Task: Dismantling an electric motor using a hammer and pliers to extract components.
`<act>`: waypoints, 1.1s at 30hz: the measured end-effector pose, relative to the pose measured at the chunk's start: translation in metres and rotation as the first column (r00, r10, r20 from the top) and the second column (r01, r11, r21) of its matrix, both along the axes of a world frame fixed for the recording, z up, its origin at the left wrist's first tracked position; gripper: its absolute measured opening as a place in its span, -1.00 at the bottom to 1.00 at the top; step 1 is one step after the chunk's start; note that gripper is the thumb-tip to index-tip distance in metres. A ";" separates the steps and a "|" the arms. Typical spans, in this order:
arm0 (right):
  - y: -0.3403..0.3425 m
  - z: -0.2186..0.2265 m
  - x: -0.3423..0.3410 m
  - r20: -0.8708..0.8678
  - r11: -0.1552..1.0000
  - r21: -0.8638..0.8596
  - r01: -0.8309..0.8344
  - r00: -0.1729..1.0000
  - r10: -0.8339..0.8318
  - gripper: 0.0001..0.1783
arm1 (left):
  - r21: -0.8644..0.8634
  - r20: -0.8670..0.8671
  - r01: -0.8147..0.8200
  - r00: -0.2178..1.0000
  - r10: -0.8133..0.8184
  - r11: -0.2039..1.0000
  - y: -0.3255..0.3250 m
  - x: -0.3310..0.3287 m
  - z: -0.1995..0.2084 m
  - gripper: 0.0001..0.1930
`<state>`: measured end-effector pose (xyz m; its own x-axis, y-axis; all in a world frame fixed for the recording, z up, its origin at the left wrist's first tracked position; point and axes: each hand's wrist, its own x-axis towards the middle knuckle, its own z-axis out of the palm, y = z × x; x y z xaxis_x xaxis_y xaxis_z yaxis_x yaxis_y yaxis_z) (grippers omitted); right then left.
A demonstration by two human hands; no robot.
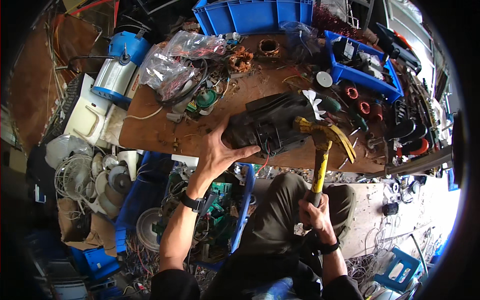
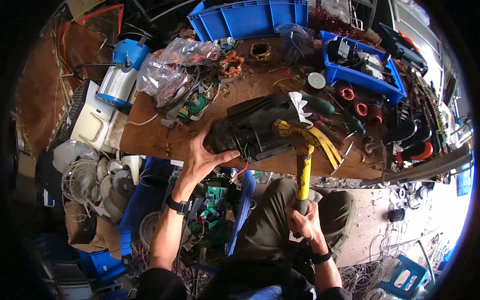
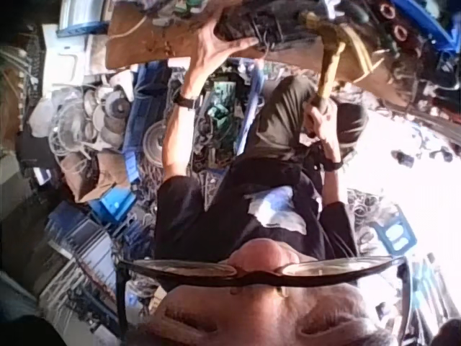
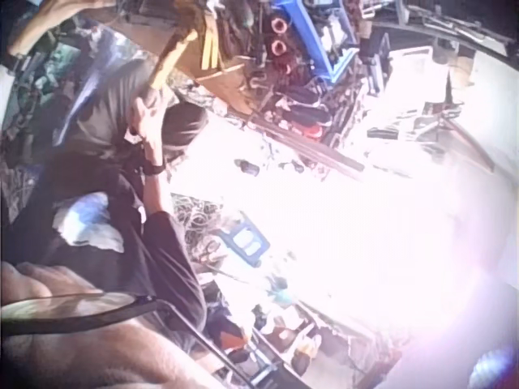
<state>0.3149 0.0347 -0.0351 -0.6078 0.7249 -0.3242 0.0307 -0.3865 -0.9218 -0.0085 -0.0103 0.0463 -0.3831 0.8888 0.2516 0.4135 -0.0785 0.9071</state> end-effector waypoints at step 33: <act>0.002 0.084 -0.005 -0.291 0.998 -0.057 0.030 0.956 -0.046 -0.53 | -0.030 0.009 -0.092 0.996 0.092 0.995 -0.001 0.020 0.012 -0.06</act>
<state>0.3095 0.0367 0.0492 -0.6537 0.7364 -0.1744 -0.2524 -0.4295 -0.8671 0.0117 -0.0110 0.0580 -0.4660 0.8565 0.2217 0.4088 -0.0138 0.9125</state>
